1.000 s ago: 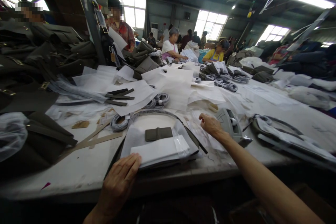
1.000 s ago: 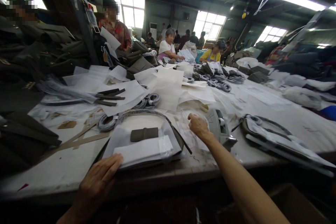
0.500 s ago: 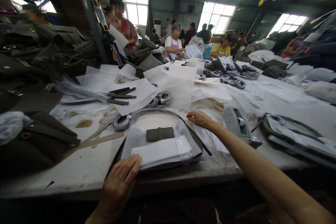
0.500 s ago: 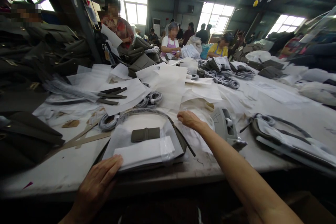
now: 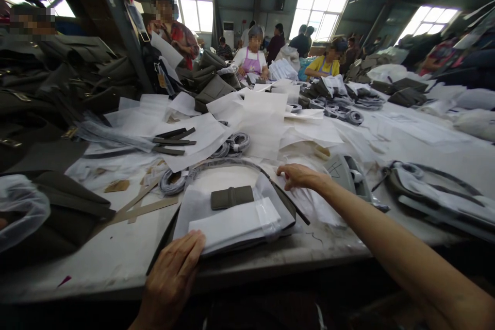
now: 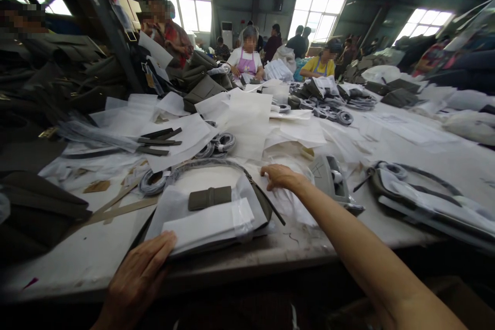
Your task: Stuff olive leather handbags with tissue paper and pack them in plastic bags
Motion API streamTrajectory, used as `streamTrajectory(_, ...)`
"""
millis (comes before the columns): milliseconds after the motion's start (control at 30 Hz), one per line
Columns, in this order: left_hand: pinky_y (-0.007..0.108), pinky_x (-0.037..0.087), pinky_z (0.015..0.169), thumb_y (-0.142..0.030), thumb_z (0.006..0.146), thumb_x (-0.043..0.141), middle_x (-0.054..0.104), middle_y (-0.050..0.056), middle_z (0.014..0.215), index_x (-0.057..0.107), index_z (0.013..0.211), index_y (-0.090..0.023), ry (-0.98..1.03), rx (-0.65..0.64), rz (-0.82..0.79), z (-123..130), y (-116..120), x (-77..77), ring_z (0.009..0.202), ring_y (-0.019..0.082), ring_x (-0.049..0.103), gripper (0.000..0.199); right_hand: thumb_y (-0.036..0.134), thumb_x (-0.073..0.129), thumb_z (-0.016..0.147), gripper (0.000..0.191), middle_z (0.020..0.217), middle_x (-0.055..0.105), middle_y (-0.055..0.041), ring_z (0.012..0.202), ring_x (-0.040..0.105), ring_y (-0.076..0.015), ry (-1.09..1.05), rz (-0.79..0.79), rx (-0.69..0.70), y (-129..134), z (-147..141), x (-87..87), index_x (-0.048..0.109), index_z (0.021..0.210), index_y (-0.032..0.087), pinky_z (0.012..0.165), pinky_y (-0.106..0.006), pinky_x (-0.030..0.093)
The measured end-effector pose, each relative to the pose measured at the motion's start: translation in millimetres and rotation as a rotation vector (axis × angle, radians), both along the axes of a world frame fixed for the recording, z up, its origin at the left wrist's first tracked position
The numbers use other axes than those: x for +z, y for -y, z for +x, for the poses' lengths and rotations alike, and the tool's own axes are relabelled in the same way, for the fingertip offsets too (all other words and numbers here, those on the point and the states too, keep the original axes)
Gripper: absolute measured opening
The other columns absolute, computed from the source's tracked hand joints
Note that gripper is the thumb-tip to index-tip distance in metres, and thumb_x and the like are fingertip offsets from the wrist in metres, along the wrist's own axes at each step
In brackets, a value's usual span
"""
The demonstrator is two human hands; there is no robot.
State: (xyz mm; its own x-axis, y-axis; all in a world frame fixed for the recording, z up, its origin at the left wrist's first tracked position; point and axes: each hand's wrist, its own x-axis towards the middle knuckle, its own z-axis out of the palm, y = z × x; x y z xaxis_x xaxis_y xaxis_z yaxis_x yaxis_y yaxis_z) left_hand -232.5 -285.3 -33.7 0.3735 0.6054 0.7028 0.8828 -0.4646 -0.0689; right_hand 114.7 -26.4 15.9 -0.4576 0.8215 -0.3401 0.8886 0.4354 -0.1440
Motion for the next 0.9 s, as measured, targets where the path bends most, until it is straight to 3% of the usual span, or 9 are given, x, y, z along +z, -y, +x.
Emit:
streamTrajectory(167,0.035,0.045,0.097,-0.008,0.094,0.047,0.069,0.01,0.115,0.059,0.123,-0.014,-0.012,0.007,-0.012,-1,0,-0.6,0.11,0.022,0.062,0.032,0.018,0.081,0.064,0.059,0.118,0.06,-0.0072,0.101,0.061,-0.0243,0.05,0.016,0.099,0,-8,2.7,0.057,0.117,0.023,0.08,-0.028,0.044)
streamTrajectory(367,0.037,0.045,0.097,-0.008,0.094,0.047,0.068,0.012,0.115,0.059,0.123,-0.011,-0.036,-0.004,0.003,-4,-1,-3.1,0.11,0.023,0.062,0.032,0.016,0.088,0.049,0.058,0.104,0.064,-0.0065,0.096,0.062,-0.0257,0.112,-0.056,0.095,-16,-23,4.1,0.063,0.101,0.018,0.08,-0.029,0.045)
streamTrajectory(533,0.036,0.045,0.098,-0.007,0.093,0.048,0.068,0.011,0.116,0.058,0.125,-0.013,-0.043,-0.013,-0.003,-4,0,-5.1,0.112,0.023,0.061,0.034,0.014,0.087,0.046,0.051,0.089,0.066,-0.0021,0.082,0.062,-0.0215,0.058,-0.059,0.039,-14,-22,9.2,0.063,0.09,0.018,0.065,-0.025,0.043)
streamTrajectory(700,0.036,0.046,0.096,-0.006,0.093,0.047,0.069,0.011,0.111,0.06,0.121,-0.012,0.012,-0.02,0.034,1,0,2.7,0.109,0.022,0.062,0.031,0.018,0.072,0.068,0.012,0.075,0.067,0.0013,0.073,0.063,-0.0161,-0.118,0.024,-0.046,5,-6,13.4,0.062,0.074,0.02,0.061,-0.022,0.042)
streamTrajectory(767,0.035,0.046,0.096,-0.005,0.093,0.047,0.07,0.01,0.111,0.059,0.121,-0.012,0.015,-0.029,0.033,2,-1,6.2,0.108,0.021,0.062,0.031,0.021,0.066,0.076,0.004,0.078,0.069,-0.0002,0.075,0.065,-0.0162,-0.185,0.106,-0.106,12,3,19.8,0.062,0.078,0.02,0.064,-0.023,0.045)
streamTrajectory(833,0.035,0.046,0.095,-0.005,0.093,0.048,0.07,0.01,0.111,0.059,0.12,-0.012,0.018,-0.043,0.037,4,-3,8.2,0.108,0.021,0.062,0.03,0.026,0.056,0.086,0.007,0.076,0.069,-0.0019,0.073,0.067,-0.0166,-0.315,0.211,-0.208,20,12,31.8,0.058,0.085,0.019,0.064,-0.025,0.049)
streamTrajectory(900,0.035,0.047,0.094,-0.005,0.092,0.049,0.07,0.009,0.11,0.06,0.119,-0.013,0.025,-0.054,0.046,7,-7,8.2,0.107,0.021,0.063,0.03,0.034,0.051,0.09,0.014,0.069,0.068,-0.0011,0.066,0.069,-0.0179,-0.643,0.298,-0.322,33,16,48.5,0.051,0.088,0.02,0.059,-0.027,0.053)
